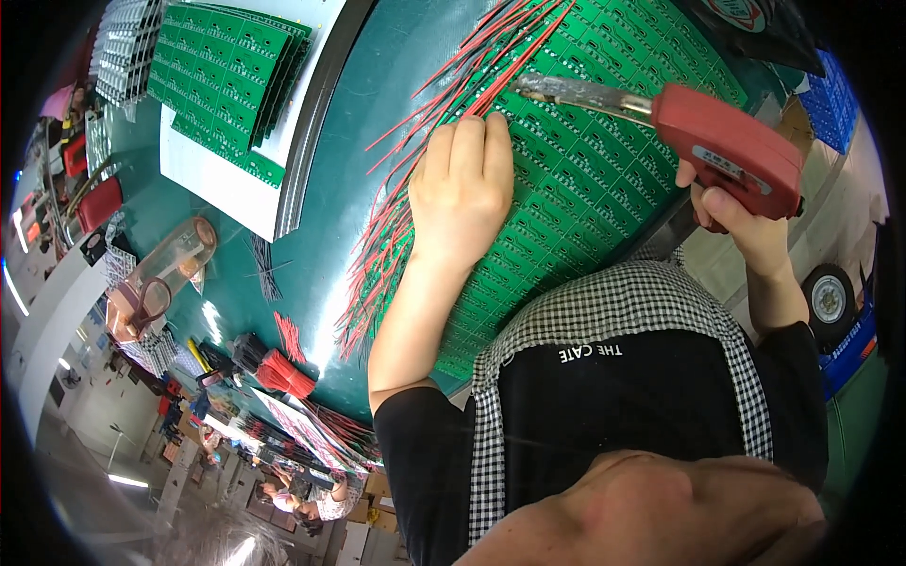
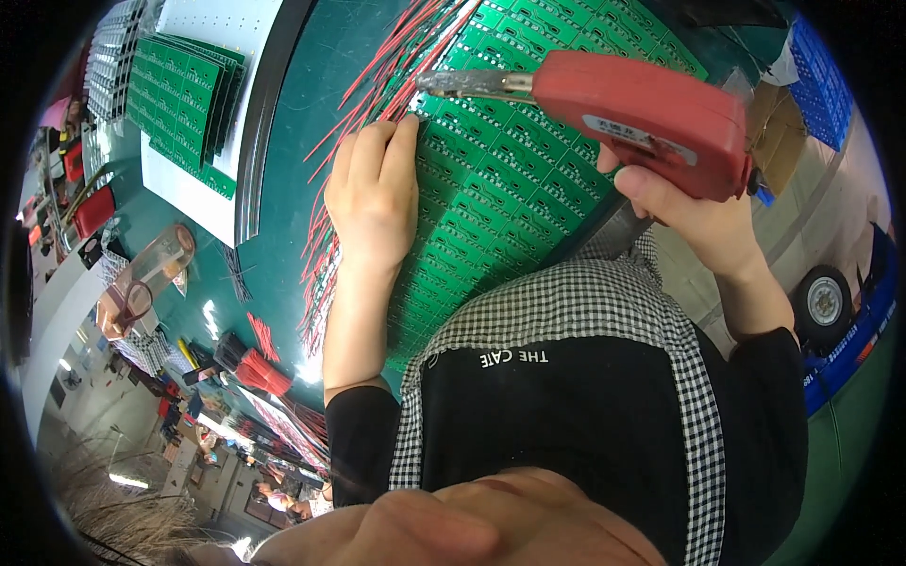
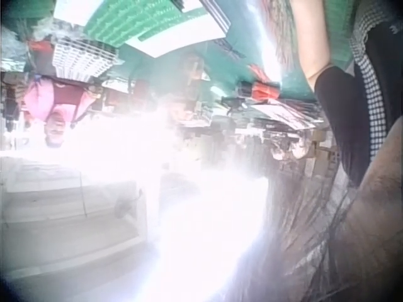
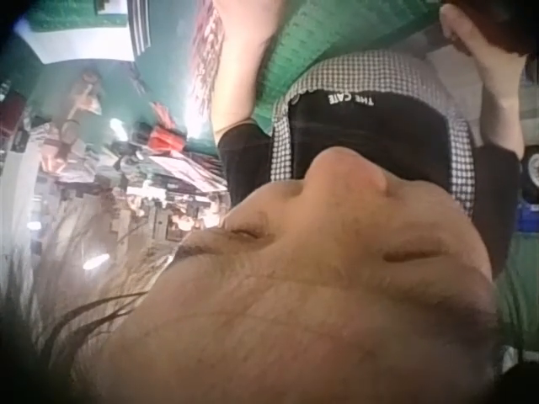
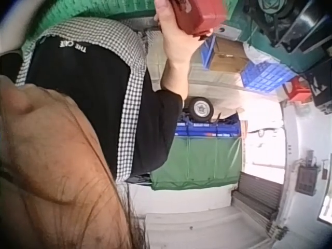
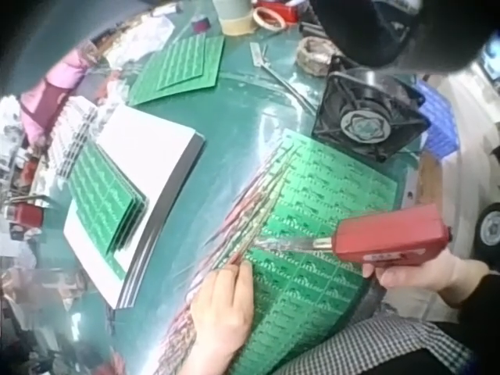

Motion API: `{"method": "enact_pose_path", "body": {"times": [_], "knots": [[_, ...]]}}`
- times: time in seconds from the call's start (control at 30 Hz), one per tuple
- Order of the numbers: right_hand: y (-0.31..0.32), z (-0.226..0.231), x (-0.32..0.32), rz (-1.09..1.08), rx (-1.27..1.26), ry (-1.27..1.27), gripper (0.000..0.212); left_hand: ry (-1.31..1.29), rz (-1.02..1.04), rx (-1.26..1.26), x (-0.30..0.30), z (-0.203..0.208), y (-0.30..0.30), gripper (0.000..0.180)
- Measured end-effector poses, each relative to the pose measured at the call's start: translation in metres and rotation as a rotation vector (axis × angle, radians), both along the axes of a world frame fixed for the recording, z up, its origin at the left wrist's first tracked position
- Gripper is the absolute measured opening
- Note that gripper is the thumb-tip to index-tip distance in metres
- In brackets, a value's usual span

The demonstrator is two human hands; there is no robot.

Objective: Assembling bundles of wires into green circuit boards at a factory workstation.

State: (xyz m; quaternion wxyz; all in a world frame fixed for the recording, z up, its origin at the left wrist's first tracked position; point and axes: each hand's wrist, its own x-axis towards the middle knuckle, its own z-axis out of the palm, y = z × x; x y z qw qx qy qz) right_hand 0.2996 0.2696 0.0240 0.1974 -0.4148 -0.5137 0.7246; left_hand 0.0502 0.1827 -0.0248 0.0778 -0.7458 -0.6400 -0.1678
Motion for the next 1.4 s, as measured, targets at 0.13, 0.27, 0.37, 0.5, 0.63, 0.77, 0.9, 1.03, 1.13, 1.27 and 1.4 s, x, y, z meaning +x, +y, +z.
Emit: {"method": "enact_pose_path", "body": {"times": [0.13,0.27,0.37,0.5,0.63,0.77,0.9,1.03,1.13,1.27,1.4], "knots": [[0.000,0.010,0.004,0.051,0.060,-0.133,0.043,-0.053,-0.009,0.019,0.002,0.003,0.008,0.023],[-0.002,-0.001,-0.002,0.088,0.010,-0.145,0.043,-0.095,0.078,-0.095,0.005,0.006,0.000,0.025],[-0.003,0.001,-0.003,0.084,0.019,-0.190,0.043,-0.105,0.074,-0.082,0.004,0.006,-0.001,0.025],[-0.004,-0.001,-0.002,0.070,0.076,-0.176,0.042,-0.034,0.006,-0.007,0.001,0.000,0.001,0.023],[-0.003,-0.002,-0.002,0.099,0.207,-0.186,0.042,-0.027,0.010,-0.026,0.001,0.000,0.001,0.024],[-0.001,-0.002,-0.001,0.150,0.179,-0.150,0.043,-0.022,0.012,-0.027,0.002,0.001,0.001,0.025],[-0.004,-0.003,-0.002,0.096,0.096,0.002,0.043,-0.024,0.011,-0.033,0.002,0.002,0.002,0.025],[-0.003,-0.002,0.004,0.065,0.082,-0.018,0.044,-0.029,0.012,-0.027,0.003,0.001,0.002,0.025],[0.000,-0.004,0.007,0.058,0.103,-0.059,0.045,-0.024,0.018,-0.035,0.004,-0.001,0.001,0.024],[-0.001,-0.003,0.004,0.073,0.051,-0.104,0.045,-0.034,0.022,-0.008,0.000,-0.003,-0.002,0.024],[0.000,0.009,0.004,0.105,0.063,-0.175,0.041,-0.060,-0.005,0.018,0.002,0.000,0.004,0.024]]}}
